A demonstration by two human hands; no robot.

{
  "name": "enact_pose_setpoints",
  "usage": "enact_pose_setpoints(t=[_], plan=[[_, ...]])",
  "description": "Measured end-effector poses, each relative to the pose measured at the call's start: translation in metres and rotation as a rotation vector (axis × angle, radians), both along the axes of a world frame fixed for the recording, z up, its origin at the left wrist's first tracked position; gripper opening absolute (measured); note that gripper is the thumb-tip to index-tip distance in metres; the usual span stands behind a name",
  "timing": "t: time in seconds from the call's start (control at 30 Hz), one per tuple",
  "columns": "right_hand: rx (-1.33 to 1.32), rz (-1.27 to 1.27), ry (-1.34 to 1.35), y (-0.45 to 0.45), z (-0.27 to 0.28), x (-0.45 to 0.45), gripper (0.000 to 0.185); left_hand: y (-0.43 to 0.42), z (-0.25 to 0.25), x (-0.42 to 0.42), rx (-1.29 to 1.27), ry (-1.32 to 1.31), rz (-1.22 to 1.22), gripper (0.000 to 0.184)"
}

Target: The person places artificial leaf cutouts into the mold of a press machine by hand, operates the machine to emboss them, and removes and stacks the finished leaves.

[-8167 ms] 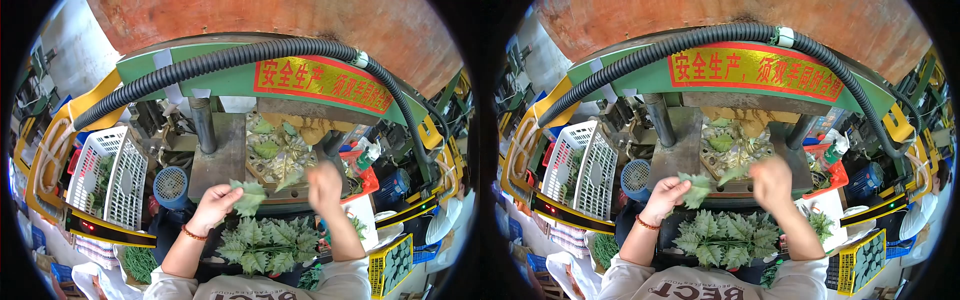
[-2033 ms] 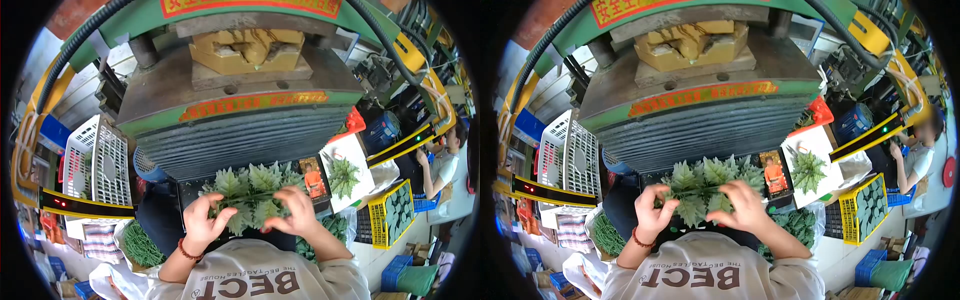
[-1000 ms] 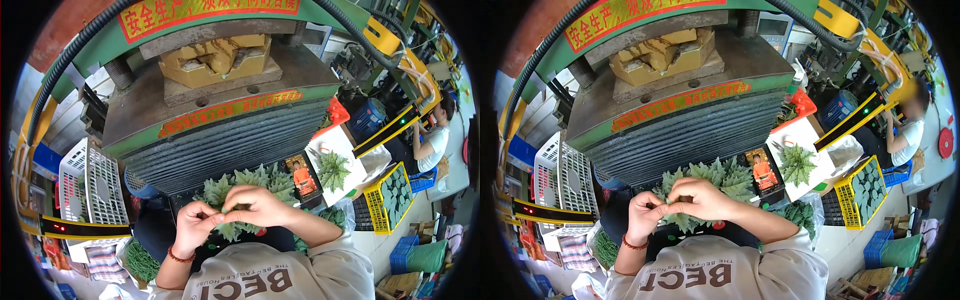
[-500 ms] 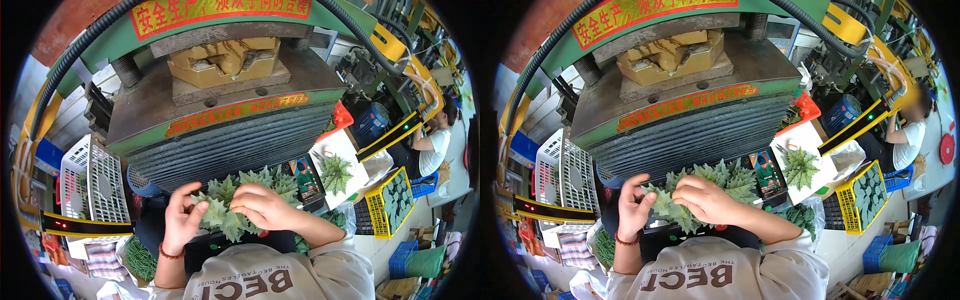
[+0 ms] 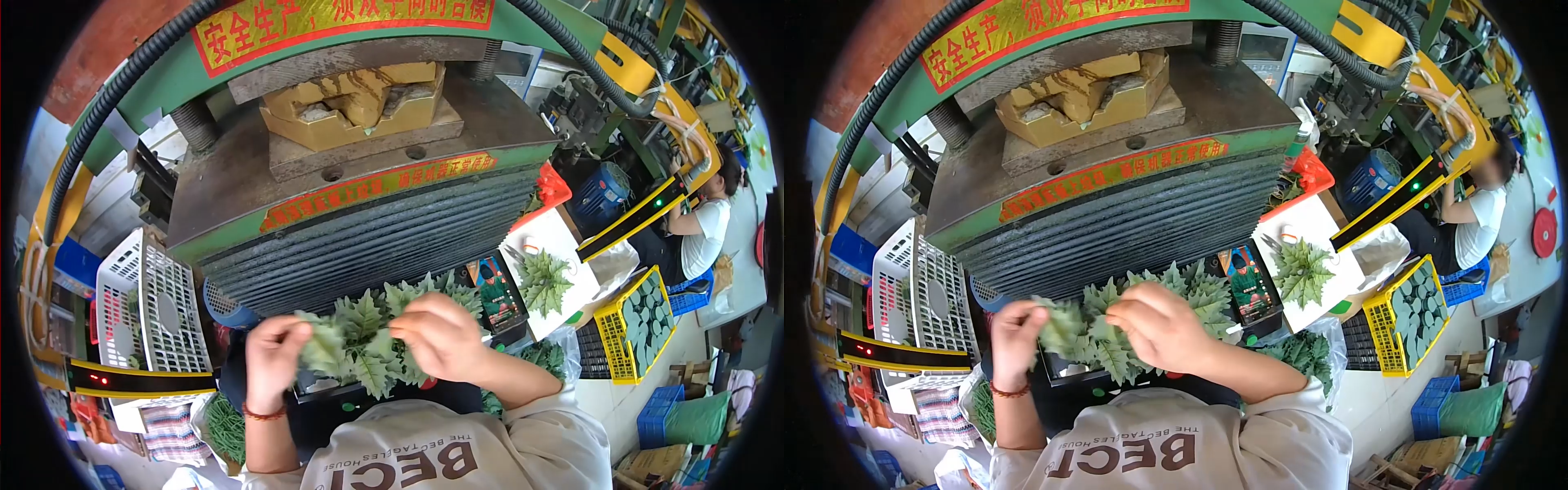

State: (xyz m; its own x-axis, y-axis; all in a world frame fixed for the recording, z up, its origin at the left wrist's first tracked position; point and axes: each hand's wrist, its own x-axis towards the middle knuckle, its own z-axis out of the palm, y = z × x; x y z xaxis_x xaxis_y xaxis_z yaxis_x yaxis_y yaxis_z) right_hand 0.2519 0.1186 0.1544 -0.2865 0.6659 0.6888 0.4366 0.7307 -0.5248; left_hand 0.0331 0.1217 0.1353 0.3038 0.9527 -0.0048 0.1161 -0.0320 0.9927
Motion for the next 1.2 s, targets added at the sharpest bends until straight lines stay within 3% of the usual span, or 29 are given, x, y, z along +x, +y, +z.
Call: enact_pose_setpoints(t=[0.13,0.3,0.43,0.5,0.53,0.6,0.67,0.7,0.77,0.87,0.93,1.0,1.2], plan=[[-0.037,-0.113,0.039,-0.005,0.005,0.007,0.012,-0.003,0.01,0.0,0.169,0.067,-0.074,0.012],[-0.184,0.045,-0.048,-0.002,-0.004,-0.014,0.017,-0.002,0.019,-0.004,0.362,0.129,-0.109,0.013],[-0.371,0.3,0.256,0.001,0.026,0.0,0.019,0.004,0.017,-0.006,0.447,0.22,-0.037,0.009],[-0.626,0.286,0.464,0.004,0.017,0.007,0.023,0.009,0.02,-0.007,0.431,0.176,-0.046,0.009],[-0.615,0.302,0.451,0.005,0.02,0.015,0.023,0.013,0.024,-0.009,0.42,0.135,-0.053,0.009],[-0.937,0.42,0.585,0.015,0.032,0.032,0.021,0.025,0.033,-0.015,0.415,0.058,-0.051,0.008],[-0.652,0.285,0.378,0.03,0.053,0.033,0.011,0.04,0.04,-0.015,0.434,0.036,-0.018,0.008],[-0.643,0.314,0.361,0.044,0.056,0.032,0.011,0.048,0.042,-0.012,0.429,0.014,-0.022,0.007],[-0.065,-0.046,-0.003,0.081,0.061,0.029,0.007,0.062,0.041,-0.008,0.413,-0.035,-0.041,0.007],[-0.231,-0.117,-0.008,0.137,0.052,0.023,0.013,0.075,0.024,-0.009,0.356,-0.063,-0.04,0.007],[-0.529,-0.171,0.011,0.194,0.04,0.019,0.019,0.08,0.014,-0.01,0.288,-0.089,-0.068,0.007],[0.309,-0.213,-0.298,0.267,0.02,0.027,0.022,0.08,0.007,-0.009,0.268,-0.099,-0.045,0.007],[0.253,-0.221,-0.302,0.339,0.01,0.046,0.026,0.081,0.0,-0.017,0.228,-0.097,0.026,0.006]])
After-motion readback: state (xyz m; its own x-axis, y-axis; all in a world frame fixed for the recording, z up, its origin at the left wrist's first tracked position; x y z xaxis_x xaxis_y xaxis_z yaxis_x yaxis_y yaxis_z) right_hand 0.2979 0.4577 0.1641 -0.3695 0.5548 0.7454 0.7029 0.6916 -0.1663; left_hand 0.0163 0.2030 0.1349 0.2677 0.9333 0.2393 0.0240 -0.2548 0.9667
